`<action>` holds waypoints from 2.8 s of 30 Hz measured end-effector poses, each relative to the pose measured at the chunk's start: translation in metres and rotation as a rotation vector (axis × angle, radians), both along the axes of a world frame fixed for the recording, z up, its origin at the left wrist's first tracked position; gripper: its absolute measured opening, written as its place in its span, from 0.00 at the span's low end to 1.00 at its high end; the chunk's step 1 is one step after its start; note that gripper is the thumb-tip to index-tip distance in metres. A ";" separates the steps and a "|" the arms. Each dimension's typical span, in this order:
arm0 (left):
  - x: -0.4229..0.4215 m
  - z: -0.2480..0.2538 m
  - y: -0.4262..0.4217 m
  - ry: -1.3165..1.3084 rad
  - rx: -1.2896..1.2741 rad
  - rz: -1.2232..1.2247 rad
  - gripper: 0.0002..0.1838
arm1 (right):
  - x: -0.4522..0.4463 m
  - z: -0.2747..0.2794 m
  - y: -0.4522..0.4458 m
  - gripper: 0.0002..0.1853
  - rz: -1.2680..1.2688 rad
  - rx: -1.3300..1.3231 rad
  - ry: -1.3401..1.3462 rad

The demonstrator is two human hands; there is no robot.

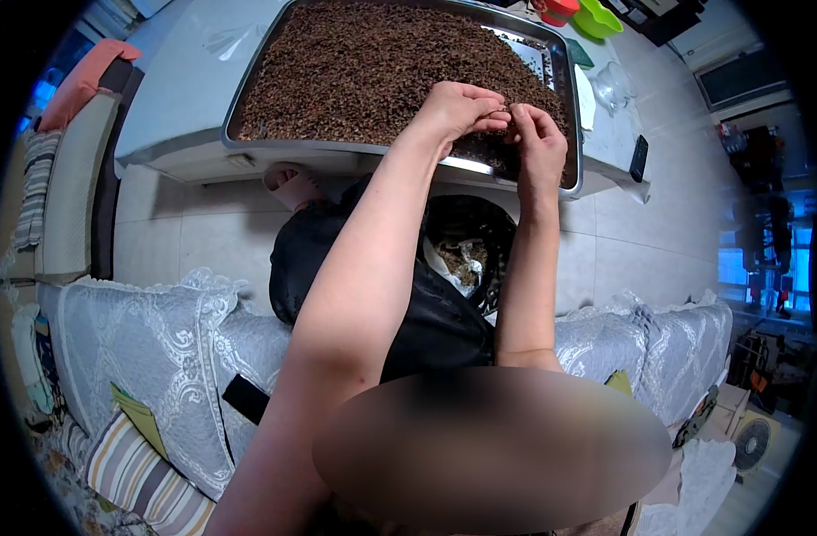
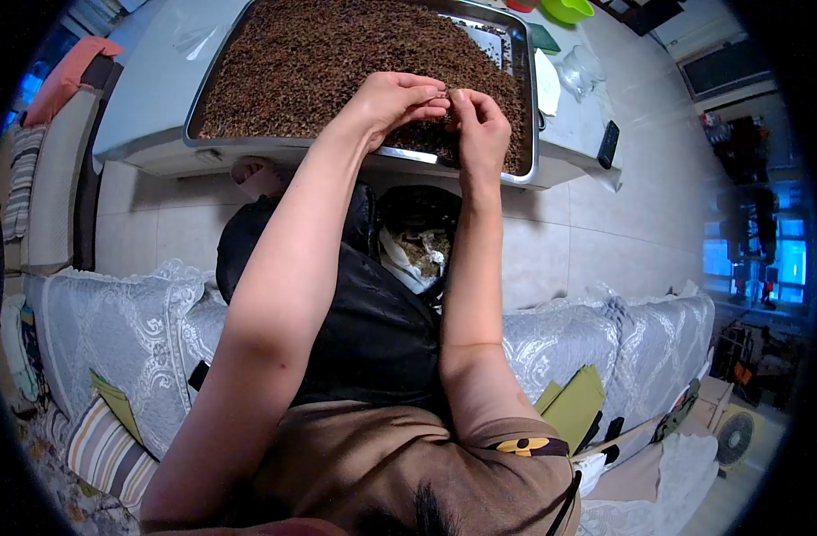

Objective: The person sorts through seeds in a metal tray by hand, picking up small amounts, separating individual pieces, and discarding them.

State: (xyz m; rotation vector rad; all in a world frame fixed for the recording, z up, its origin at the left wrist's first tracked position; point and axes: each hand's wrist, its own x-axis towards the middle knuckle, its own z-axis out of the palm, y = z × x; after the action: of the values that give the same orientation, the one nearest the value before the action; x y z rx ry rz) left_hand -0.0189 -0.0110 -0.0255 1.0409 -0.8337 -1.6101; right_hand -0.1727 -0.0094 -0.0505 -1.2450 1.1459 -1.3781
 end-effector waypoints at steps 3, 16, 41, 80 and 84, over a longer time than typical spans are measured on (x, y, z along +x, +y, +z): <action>0.000 0.006 0.003 0.028 0.030 0.016 0.14 | 0.001 0.008 0.005 0.12 -0.007 0.099 -0.175; -0.002 -0.007 -0.002 -0.132 0.025 0.012 0.12 | 0.010 0.007 0.007 0.13 0.095 -0.064 0.116; 0.004 0.001 0.001 0.467 0.108 0.100 0.12 | -0.030 0.039 0.033 0.10 0.014 -0.162 0.444; -0.001 0.001 0.006 -0.025 0.076 -0.019 0.12 | 0.004 0.015 0.015 0.04 -0.157 -0.605 0.874; -0.002 -0.005 0.002 -0.018 0.072 -0.009 0.12 | 0.005 0.016 0.015 0.05 -0.159 -0.594 0.851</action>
State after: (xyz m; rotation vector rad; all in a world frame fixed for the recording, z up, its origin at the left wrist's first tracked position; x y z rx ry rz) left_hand -0.0206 -0.0091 -0.0304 1.1052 -0.7989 -1.6507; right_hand -0.1673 0.0060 -0.0350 -2.3557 1.4544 -1.3804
